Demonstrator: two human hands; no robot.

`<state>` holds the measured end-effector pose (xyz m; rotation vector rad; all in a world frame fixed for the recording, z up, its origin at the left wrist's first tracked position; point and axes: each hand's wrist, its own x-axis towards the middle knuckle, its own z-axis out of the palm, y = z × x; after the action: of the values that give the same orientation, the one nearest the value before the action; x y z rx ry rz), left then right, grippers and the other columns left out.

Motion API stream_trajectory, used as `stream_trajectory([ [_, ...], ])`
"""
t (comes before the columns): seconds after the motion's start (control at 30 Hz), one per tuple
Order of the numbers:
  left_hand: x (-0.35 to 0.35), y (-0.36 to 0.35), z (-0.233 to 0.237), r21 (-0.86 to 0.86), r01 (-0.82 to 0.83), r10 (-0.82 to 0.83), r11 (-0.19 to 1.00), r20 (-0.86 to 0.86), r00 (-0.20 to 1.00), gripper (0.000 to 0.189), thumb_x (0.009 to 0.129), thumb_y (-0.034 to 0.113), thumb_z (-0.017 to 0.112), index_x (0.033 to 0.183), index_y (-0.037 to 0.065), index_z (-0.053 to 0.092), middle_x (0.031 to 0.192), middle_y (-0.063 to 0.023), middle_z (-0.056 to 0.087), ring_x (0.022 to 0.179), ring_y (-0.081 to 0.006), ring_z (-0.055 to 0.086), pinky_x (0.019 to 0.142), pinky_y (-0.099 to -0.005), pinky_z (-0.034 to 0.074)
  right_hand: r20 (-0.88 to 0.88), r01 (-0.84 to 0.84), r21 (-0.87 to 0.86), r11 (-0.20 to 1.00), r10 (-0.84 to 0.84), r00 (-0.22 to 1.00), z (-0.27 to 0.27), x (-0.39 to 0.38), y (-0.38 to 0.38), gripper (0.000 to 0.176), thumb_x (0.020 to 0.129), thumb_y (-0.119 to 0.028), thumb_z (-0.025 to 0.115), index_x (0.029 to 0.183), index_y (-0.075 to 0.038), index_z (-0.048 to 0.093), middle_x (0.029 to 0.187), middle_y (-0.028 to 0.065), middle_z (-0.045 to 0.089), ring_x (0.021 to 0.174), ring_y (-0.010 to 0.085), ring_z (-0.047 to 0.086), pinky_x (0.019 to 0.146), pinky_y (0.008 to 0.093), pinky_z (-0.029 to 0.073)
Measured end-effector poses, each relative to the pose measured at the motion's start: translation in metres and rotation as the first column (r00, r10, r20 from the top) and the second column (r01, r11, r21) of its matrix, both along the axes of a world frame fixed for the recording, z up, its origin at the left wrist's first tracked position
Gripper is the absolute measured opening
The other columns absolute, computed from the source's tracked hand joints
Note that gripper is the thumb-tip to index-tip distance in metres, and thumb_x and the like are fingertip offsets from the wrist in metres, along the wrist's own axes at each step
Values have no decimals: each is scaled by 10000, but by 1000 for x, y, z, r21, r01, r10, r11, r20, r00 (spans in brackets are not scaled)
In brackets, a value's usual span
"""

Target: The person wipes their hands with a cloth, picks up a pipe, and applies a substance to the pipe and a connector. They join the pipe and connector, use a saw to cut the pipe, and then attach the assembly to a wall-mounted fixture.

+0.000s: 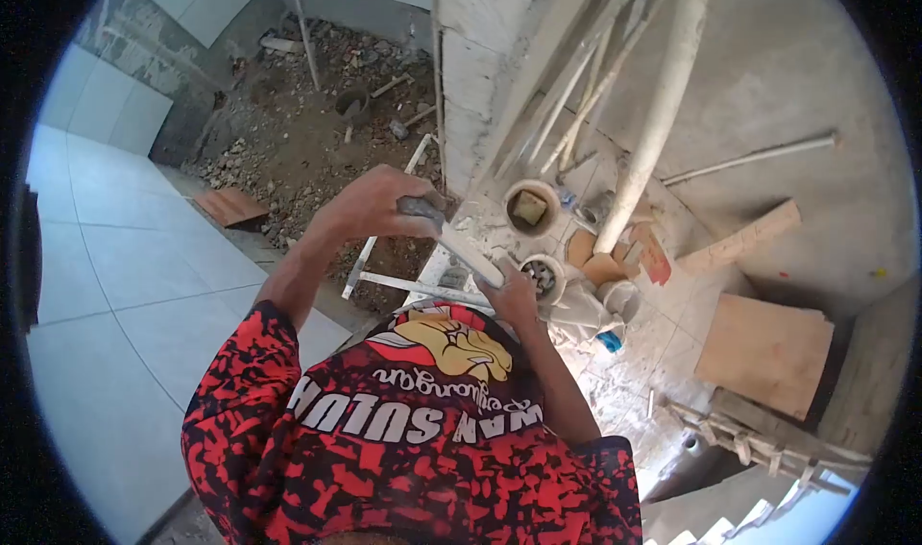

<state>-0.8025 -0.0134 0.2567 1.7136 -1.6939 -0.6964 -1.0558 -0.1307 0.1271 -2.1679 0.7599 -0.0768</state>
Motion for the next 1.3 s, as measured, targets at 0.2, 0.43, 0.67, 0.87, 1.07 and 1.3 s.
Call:
stream_trajectory([
  [0.2,-36,-10,-36,-26,-63,63,998,-16,998,352,727,370,658,889,59,623,751,-131,621,660,-328,593,592,-385,462,46,-127,38,991,125,991,46,37,2,353,730,-291,667,964,-58,543,779,188,610,757,358,600,664,433,462],
  [0.43,-63,-14,-39,-103,-238,246,966,84,966,341,811,364,557,805,24,592,684,-183,593,648,-360,587,588,-421,456,139,-166,-182,969,193,971,21,26,-8,445,697,-249,690,1062,-76,504,894,172,615,824,367,590,703,435,465],
  [0.67,-56,-13,-36,-23,-319,320,947,88,943,398,828,434,515,861,50,615,632,-182,598,619,-356,599,573,-442,460,-170,-82,-240,967,42,985,-68,-57,-47,382,701,-187,658,1049,-65,558,969,184,611,871,365,588,764,438,460],
  [0.87,-74,-15,-44,19,-283,279,959,117,953,387,821,419,525,828,41,606,643,-196,586,619,-379,584,572,-450,455,-154,-22,60,998,31,988,-10,-5,-11,371,735,-266,658,1011,-36,565,914,215,611,876,367,587,762,422,453],
  [1.07,-77,-17,-50,35,-262,256,964,126,958,395,844,406,482,893,40,623,669,-207,596,667,-377,594,611,-458,458,105,-128,-6,992,128,986,25,32,4,412,734,-298,679,995,-24,515,864,219,606,830,362,591,703,416,453],
  [1.3,-61,-10,-39,105,-337,336,936,21,942,426,866,422,446,908,41,632,736,-196,614,695,-374,594,642,-453,455,-54,-107,-76,991,104,993,-36,-20,-21,381,731,-330,667,940,-36,547,800,194,608,750,373,591,655,429,457],
])
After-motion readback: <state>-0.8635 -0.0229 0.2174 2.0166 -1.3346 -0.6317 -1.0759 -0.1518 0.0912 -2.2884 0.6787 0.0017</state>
